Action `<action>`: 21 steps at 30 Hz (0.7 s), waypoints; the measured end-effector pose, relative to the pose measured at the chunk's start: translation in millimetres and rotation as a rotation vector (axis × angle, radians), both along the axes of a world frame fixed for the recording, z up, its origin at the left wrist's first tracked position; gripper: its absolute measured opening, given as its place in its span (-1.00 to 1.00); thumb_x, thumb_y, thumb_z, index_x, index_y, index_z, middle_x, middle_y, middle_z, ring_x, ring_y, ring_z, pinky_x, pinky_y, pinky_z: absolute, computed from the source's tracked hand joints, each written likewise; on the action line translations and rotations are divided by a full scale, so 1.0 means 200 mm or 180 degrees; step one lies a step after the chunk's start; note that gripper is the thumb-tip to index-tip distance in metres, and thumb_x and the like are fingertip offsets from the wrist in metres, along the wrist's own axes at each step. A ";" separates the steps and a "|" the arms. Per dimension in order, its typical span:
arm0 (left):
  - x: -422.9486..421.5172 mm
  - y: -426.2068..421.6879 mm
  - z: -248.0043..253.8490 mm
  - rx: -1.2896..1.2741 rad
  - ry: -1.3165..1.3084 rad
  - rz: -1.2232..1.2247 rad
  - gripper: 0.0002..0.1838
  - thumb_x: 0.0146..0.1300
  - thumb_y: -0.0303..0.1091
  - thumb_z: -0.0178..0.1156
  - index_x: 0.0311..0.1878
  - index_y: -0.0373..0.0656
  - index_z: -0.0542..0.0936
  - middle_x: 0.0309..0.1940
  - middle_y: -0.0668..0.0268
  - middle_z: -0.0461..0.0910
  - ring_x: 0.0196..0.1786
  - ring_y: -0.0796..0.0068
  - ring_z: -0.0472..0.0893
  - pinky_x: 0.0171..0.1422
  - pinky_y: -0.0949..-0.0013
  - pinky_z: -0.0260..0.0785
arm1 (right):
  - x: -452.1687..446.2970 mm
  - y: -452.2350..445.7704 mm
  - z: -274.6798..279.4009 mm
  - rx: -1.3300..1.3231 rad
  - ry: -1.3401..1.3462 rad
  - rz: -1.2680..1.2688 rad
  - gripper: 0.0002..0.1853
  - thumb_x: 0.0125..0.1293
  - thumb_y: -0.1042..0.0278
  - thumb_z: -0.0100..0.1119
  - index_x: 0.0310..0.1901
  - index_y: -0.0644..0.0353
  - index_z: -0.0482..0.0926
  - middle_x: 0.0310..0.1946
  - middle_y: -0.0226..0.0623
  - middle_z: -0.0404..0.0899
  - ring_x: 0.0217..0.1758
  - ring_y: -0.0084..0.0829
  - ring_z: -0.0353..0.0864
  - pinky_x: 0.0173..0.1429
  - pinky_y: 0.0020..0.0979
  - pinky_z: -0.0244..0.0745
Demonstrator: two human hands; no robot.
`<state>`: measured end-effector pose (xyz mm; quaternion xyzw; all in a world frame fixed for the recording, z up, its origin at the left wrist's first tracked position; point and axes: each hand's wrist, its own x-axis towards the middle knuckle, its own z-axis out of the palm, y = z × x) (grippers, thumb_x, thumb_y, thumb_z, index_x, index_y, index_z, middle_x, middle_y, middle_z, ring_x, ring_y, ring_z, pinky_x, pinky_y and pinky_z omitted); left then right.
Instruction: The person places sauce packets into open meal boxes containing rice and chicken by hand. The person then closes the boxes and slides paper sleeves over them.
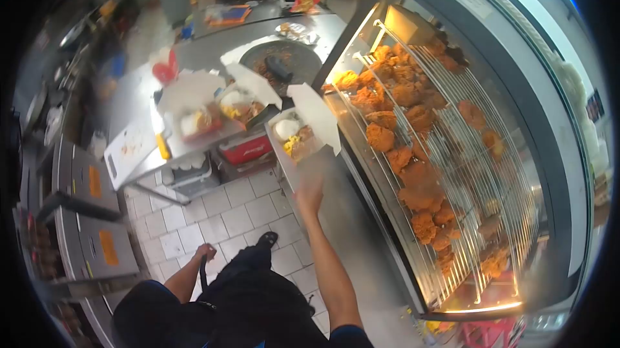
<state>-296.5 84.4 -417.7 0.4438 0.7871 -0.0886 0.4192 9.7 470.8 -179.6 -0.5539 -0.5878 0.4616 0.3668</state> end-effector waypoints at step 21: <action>1.45 1.55 1.29 0.2639 -0.2582 -0.2078 -0.57 0.56 -0.30 -0.02 0.34 -0.37 0.46 0.14 -0.17 0.59 0.21 -0.20 0.56 0.30 -0.03 0.38 | 1.04 -1.28 0.23 -0.0782 -0.0723 -0.2035 -0.49 0.56 0.06 -0.08 0.35 0.22 0.41 -0.22 0.03 0.73 -0.37 -0.15 0.79 -0.19 -0.19 0.69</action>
